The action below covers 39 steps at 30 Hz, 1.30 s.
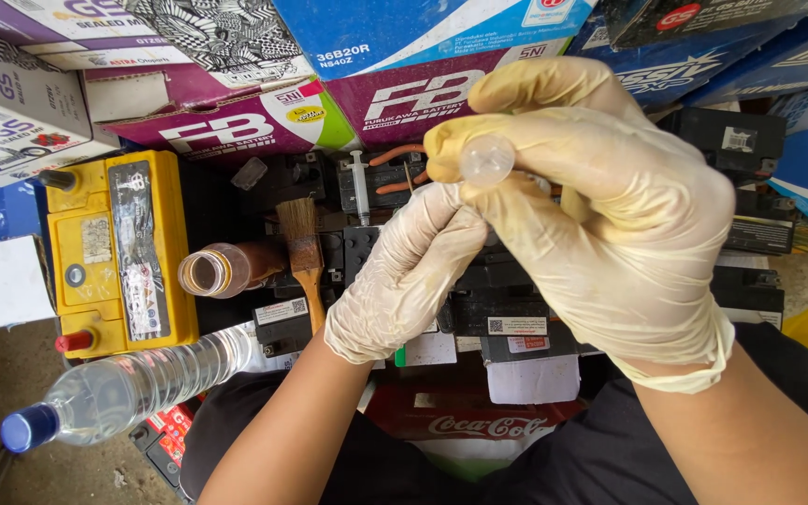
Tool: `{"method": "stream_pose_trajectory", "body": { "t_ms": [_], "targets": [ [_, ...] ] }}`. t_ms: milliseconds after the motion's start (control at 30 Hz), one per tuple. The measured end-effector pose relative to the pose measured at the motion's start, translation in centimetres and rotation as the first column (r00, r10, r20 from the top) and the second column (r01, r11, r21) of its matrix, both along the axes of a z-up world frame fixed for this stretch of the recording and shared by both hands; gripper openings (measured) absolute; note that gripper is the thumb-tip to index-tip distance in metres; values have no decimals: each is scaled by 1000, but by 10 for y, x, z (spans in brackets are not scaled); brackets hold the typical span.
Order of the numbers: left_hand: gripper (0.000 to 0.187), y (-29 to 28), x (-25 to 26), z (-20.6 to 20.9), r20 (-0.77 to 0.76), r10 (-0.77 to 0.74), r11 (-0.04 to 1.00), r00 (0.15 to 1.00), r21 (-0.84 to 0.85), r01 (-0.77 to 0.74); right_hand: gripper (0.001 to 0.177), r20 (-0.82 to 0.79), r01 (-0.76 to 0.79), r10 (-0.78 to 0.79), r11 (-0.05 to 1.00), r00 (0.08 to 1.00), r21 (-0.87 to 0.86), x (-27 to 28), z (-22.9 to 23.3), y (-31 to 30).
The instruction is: Refilling lead-acid battery cells with liquid using a syringe
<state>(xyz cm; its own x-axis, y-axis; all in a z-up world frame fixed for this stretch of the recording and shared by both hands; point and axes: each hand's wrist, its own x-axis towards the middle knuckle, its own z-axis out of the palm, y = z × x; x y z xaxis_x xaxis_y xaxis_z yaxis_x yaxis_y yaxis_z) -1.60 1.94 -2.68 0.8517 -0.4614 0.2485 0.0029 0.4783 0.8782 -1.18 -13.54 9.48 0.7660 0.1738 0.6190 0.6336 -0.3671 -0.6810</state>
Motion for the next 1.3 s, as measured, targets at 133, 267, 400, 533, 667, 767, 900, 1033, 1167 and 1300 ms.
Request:
{"method": "stream_pose_trajectory", "body": {
  "t_ms": [133, 267, 400, 533, 667, 767, 900, 1033, 1167, 1300],
  "targets": [
    [43, 7, -4, 1, 16, 8, 999, 1000, -34, -7, 16, -48, 7, -9, 1000, 999, -22, -5, 5, -3],
    [30, 10, 2, 41, 60, -27, 999, 998, 38, 24, 34, -67, -15, 11, 998, 998, -65, -19, 8, -22],
    [34, 5, -1, 86, 306, 95, 979, 947, 144, -144, 36, -171, 101, -97, 995, 981, 15, -45, 12, -44],
    [32, -7, -25, 99, 264, 103, 975, 959, 163, -149, 56, -429, 107, -89, 994, 899, 18, -80, 41, -55],
    [20, -50, -55, 76, -97, 31, 999, 995, 44, -26, 101, -658, 46, 43, 992, 752, 117, -131, 30, -75],
    [27, -84, -78, 67, 45, -97, 986, 994, 143, 89, 103, -911, 365, 118, 890, 396, 274, -142, -45, -93],
    [36, -136, -109, 54, 547, -385, 886, 743, 446, 131, 63, -950, 696, 148, 652, 273, 302, -228, -108, -137],
    [28, -193, -139, 44, 531, -486, 856, 694, 450, 254, 130, -811, 572, -105, 760, 576, 307, -280, -22, -149],
    [26, -243, -163, 47, 417, -510, 853, 752, 357, 381, 113, -692, 654, -273, 660, 668, 370, -305, -39, -175],
    [52, -274, -183, 34, 230, -530, 829, 816, 345, 441, 93, -693, 760, -438, 601, 572, 247, -321, -60, -204]
  ]
}}
